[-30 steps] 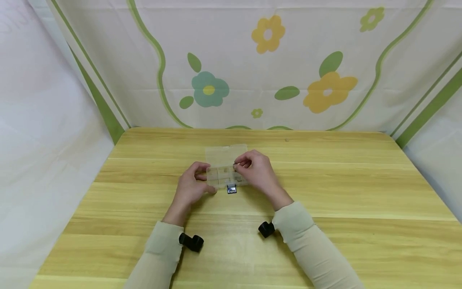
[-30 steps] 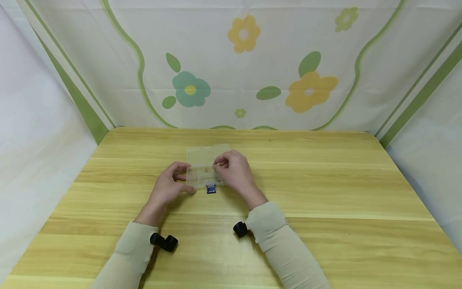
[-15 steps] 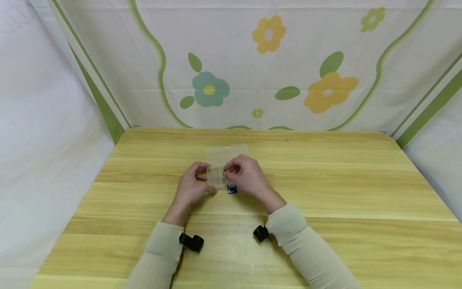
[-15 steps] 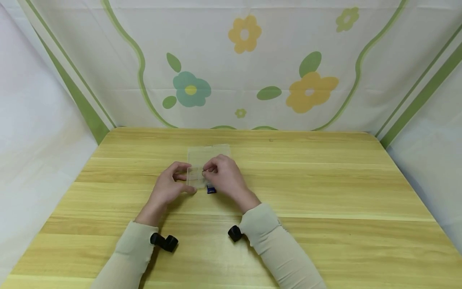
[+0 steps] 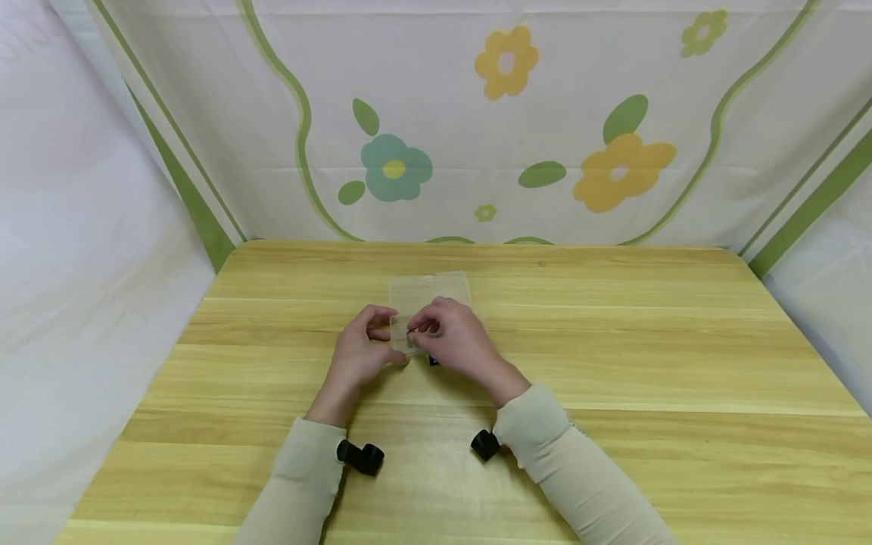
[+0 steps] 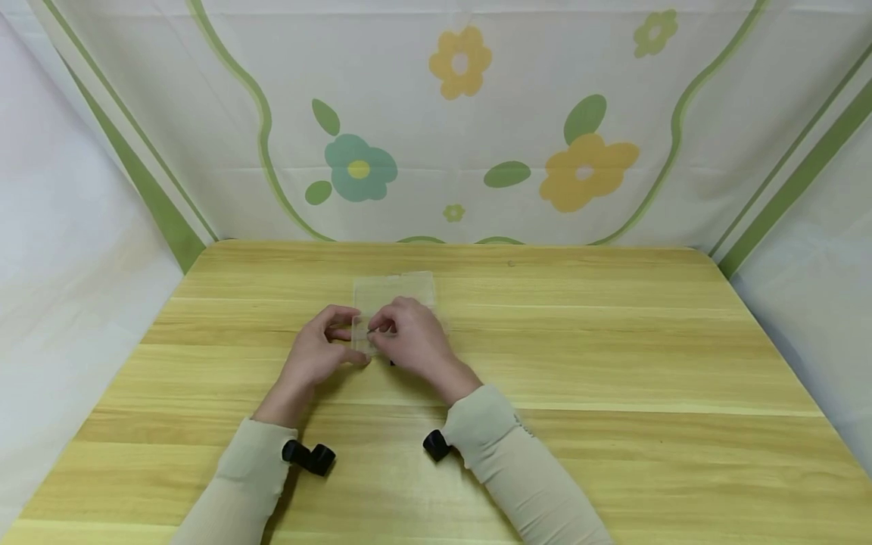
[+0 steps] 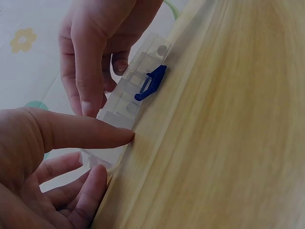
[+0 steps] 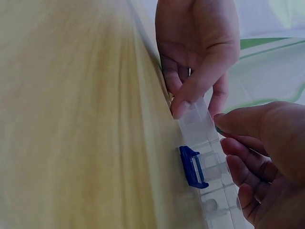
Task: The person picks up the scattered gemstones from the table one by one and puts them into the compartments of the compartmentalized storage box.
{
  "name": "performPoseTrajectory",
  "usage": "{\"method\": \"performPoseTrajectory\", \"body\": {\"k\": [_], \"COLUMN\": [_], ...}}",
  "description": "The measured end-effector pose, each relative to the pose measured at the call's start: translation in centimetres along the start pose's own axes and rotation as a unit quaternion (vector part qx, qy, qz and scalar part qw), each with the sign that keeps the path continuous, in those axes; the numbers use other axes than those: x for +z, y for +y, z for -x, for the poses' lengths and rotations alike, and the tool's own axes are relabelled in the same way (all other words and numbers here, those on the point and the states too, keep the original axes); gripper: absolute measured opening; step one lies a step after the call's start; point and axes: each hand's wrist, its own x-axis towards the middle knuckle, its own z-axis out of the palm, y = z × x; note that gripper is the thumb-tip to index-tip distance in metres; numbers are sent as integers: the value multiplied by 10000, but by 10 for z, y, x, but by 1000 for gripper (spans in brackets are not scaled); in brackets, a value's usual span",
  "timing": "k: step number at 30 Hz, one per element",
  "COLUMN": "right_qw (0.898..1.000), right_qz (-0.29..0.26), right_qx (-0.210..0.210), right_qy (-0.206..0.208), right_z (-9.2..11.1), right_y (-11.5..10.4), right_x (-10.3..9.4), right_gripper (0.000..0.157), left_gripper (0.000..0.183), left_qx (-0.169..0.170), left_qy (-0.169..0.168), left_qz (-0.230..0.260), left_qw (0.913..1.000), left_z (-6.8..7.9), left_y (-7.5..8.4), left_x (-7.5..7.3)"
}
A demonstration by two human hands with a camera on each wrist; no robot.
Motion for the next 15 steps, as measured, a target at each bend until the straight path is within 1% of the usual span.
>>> {"method": "performPoseTrajectory", "body": {"k": [7, 15], "right_qw": [9997, 9994], "right_qz": [227, 309], "right_qx": [-88, -129], "right_qy": [-11, 7], "right_z": [0, 0], "right_y": [0, 1], "right_x": [3, 3], "right_gripper": [6, 7], "left_gripper": [71, 71], "left_qx": [10, 24], "left_qy": [-23, -31], "left_qz": [17, 69], "left_qw": [10000, 10000], "left_z": [0, 0], "left_y": [0, 0], "left_x": [0, 0]}}
